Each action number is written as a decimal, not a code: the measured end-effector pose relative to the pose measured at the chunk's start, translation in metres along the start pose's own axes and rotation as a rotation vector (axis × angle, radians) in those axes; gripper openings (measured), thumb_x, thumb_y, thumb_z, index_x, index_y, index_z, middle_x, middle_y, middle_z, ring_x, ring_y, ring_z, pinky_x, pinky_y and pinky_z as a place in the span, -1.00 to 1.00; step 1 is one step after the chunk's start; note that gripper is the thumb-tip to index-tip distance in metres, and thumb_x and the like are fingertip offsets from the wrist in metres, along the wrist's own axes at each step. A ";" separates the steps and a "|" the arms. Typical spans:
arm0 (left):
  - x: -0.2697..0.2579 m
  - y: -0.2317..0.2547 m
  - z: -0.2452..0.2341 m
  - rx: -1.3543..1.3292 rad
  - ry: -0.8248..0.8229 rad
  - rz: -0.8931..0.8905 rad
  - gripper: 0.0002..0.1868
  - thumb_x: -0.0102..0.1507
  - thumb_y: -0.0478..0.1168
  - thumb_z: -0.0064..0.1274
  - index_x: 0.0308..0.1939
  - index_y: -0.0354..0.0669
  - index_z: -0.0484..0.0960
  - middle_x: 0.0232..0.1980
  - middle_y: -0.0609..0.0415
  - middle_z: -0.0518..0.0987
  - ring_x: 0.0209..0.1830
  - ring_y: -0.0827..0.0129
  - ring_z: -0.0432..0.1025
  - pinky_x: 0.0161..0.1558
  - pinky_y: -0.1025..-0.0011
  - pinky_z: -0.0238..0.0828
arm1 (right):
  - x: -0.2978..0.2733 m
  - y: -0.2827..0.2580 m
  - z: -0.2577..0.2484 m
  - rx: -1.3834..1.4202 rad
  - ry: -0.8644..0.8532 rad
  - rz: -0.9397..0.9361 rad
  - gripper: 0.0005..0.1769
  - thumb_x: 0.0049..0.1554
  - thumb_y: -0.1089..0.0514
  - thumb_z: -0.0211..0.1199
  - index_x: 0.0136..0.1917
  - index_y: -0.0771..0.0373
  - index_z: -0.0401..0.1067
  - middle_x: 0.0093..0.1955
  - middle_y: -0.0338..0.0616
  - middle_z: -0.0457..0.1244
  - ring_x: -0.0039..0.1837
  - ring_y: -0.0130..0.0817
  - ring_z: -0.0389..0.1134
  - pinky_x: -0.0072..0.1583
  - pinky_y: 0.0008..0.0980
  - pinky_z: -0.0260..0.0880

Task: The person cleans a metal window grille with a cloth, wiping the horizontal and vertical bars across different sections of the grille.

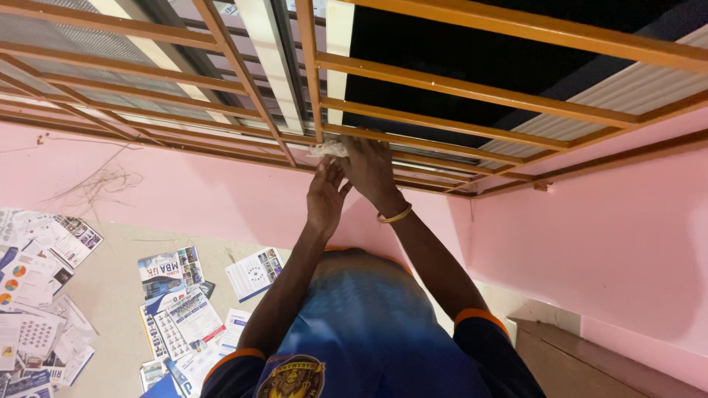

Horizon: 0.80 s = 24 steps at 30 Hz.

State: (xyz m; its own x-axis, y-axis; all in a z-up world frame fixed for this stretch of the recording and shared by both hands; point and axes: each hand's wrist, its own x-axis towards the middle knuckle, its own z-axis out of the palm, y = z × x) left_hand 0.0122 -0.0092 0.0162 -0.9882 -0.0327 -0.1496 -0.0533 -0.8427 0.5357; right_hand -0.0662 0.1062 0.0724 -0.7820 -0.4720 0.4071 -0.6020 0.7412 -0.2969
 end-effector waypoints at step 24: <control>0.012 -0.028 0.021 0.442 -0.285 -0.363 -0.30 0.40 0.21 -0.13 0.50 -0.11 0.31 0.47 -0.01 0.45 0.49 0.23 0.33 0.43 0.17 0.22 | -0.159 0.104 -0.003 0.655 1.027 0.802 -0.78 0.46 0.28 0.06 0.34 0.39 0.23 0.29 0.07 0.15 0.29 -0.09 0.14 0.36 -0.12 0.28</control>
State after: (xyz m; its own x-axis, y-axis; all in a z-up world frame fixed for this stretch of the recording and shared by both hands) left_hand -0.0015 0.0256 0.0168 -0.8924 0.4087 -0.1912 -0.3854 -0.4701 0.7940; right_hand -0.0039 0.2597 -0.0211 -0.6477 0.7053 0.2882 -0.2527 0.1579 -0.9546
